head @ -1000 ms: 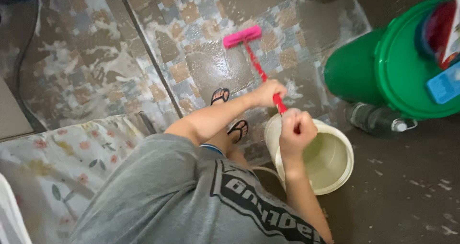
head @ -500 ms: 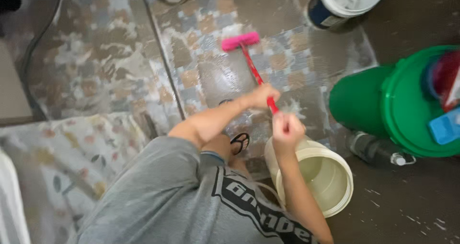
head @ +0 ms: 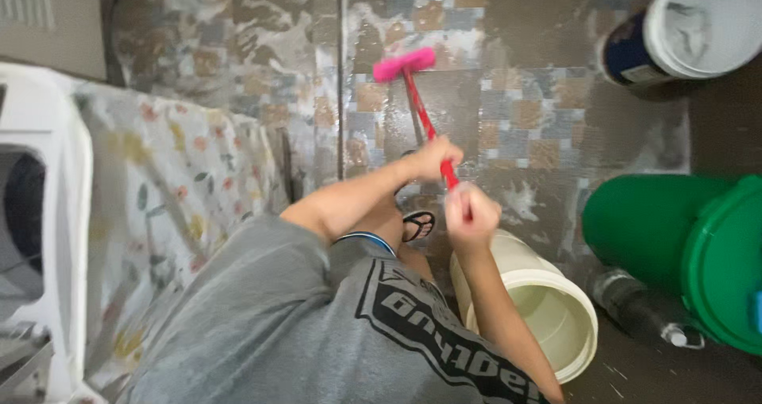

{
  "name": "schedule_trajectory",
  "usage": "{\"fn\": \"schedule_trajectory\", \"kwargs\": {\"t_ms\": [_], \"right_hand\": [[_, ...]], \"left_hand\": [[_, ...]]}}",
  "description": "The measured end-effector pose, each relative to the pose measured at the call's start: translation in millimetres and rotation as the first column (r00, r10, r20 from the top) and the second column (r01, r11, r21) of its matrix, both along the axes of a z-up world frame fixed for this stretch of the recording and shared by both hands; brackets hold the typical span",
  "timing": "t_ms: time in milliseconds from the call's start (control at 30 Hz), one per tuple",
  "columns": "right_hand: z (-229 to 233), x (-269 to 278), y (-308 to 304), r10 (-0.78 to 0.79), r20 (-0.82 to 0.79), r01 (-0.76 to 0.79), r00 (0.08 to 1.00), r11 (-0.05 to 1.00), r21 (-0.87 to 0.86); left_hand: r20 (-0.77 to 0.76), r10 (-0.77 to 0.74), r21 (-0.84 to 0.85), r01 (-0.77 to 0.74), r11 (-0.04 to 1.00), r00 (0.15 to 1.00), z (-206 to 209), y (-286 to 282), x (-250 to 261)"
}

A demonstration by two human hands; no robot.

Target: The person scrubs a tiled floor with a pink floor brush, then pours soapy water into a toilet bowl and scrubs the interior with a toilet brush. The person squats and sits on the floor while cleaning the toilet.

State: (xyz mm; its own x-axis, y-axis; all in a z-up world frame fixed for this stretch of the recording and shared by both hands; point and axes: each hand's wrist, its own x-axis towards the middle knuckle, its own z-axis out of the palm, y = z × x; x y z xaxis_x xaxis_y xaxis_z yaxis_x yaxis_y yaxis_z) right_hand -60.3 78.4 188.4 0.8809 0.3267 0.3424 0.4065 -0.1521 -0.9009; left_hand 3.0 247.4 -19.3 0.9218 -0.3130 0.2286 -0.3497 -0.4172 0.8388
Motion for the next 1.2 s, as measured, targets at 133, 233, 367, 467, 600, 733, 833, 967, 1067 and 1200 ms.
{"fn": "schedule_trajectory", "kwargs": {"t_ms": [133, 233, 367, 467, 600, 733, 833, 967, 1067, 1200], "right_hand": [[48, -50, -25, 0.347, -0.024, -0.347, 0.938, 0.931, -0.111], [33, -44, -6, 0.536, -0.109, -0.542, 0.837, 0.84, -0.03], [-25, -20, 69, 0.385, 0.052, -0.384, 0.922, 0.923, -0.014], [-51, -15, 123, 0.24, -0.077, -0.246, 0.968, 0.966, -0.083], [-28, -22, 116, 0.199, -0.022, -0.199, 0.98, 0.979, -0.05], [16, -39, 94, 0.185, -0.106, -0.19, 0.977, 0.981, -0.039], [-4, -27, 142, 0.107, -0.055, -0.111, 0.993, 0.992, -0.057], [-59, 41, 249, 0.044, 0.064, -0.044, 0.997, 0.999, -0.016], [-76, 91, 297, -0.045, -0.045, 0.044, 0.998, 0.999, -0.024], [-36, 54, 257, -0.038, -0.131, 0.019, 0.991, 0.99, -0.142]], "left_hand": [[-0.191, 0.006, -0.003, -0.006, 1.0, 0.982, 45, -17, -112], [-0.07, 0.02, 0.013, -0.019, 1.0, 0.997, 26, 5, -112], [0.003, -0.08, 0.064, 0.079, 0.995, 0.997, -42, 98, -47], [-0.074, -0.13, 0.237, 0.144, 0.961, 0.989, -63, 139, -12], [-0.087, -0.205, 0.104, 0.214, 0.971, 0.975, -13, 139, -26], [0.014, 0.147, -0.119, -0.144, 0.982, 0.989, 66, 99, -88], [0.133, 0.396, -0.083, -0.388, 0.918, 0.909, 50, 117, -81], [-0.046, 0.296, -0.125, -0.299, 0.946, 0.954, -45, 221, 24], [-0.09, 0.238, -0.133, -0.249, 0.959, 0.967, -76, 270, 87], [0.194, 0.18, -0.131, -0.156, 0.979, 0.964, -38, 238, 58]]}}
